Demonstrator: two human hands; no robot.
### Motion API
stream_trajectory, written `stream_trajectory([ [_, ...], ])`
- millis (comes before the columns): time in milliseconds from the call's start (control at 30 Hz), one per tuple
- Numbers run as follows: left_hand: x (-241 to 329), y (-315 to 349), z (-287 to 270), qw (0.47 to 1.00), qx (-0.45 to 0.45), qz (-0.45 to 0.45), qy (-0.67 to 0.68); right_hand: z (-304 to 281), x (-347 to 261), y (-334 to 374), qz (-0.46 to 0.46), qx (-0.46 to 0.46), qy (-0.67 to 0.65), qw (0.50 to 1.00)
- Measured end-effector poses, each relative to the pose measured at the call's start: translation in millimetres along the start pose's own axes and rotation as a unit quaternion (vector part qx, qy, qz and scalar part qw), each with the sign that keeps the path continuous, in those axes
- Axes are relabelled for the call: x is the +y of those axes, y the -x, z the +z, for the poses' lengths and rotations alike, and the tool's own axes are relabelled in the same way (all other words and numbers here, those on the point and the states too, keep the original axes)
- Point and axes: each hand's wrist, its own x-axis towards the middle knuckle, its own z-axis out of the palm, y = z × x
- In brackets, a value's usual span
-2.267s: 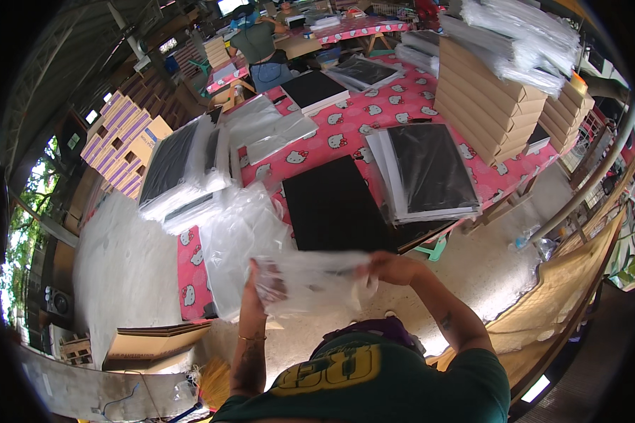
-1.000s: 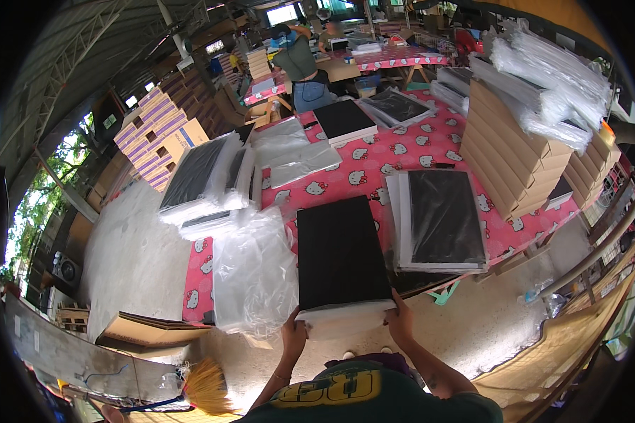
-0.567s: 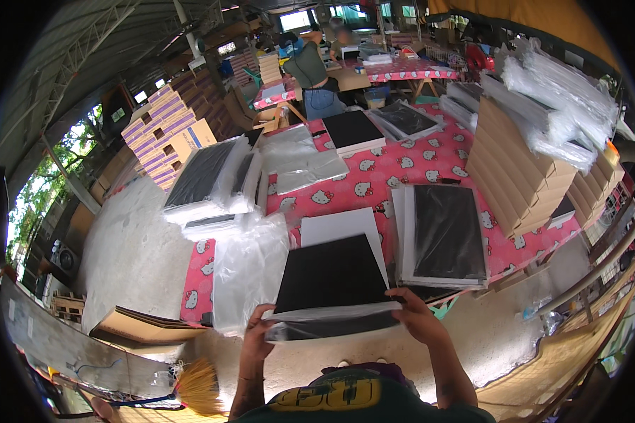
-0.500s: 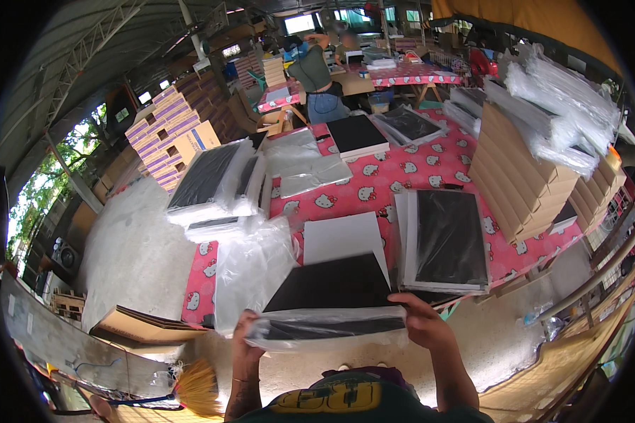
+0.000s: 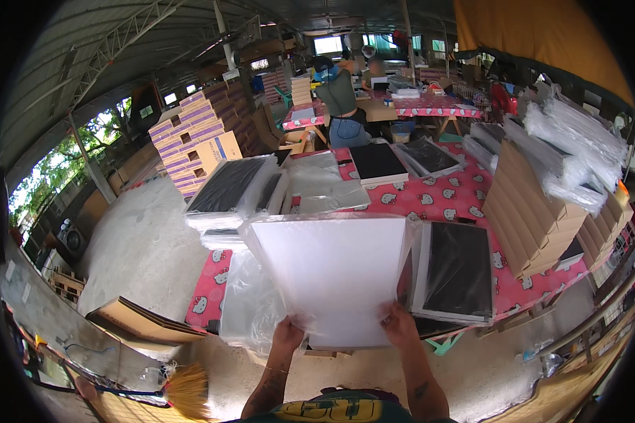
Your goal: The person picks up paper products and slides them into plastic bags by hand, placing the bagged items onto a stack on a table.
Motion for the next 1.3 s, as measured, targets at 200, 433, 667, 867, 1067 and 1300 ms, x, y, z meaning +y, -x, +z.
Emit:
stream_trajectory([
  [200, 3, 27, 67, 0.943, 0.055, 0.139, -0.297, -15, 0, 10, -0.029, 0.026, 0.103, 0.994],
  [433, 5, 0, 113, 0.839, -0.021, 0.225, -0.496, 5, 0, 8, -0.056, 0.084, 0.191, 0.976],
  [667, -9, 5, 170, 0.881, 0.0, 0.309, -0.357, -22, -26, 3, -0.153, 0.048, 0.07, 0.985],
  [867, -16, 15, 190, 0.879, -0.006, 0.31, -0.363, 80, -4, 39, -0.052, -0.059, 0.103, 0.992],
  [1067, -36, 17, 159, 0.852, -0.044, 0.199, -0.482, 81, 10, 22, -0.122, -0.011, 0.099, 0.988],
  [1300, -37, 54, 82, 0.749, -0.103, 0.123, -0.643, 21, -46, -15, -0.239, -0.053, -0.014, 0.969],
])
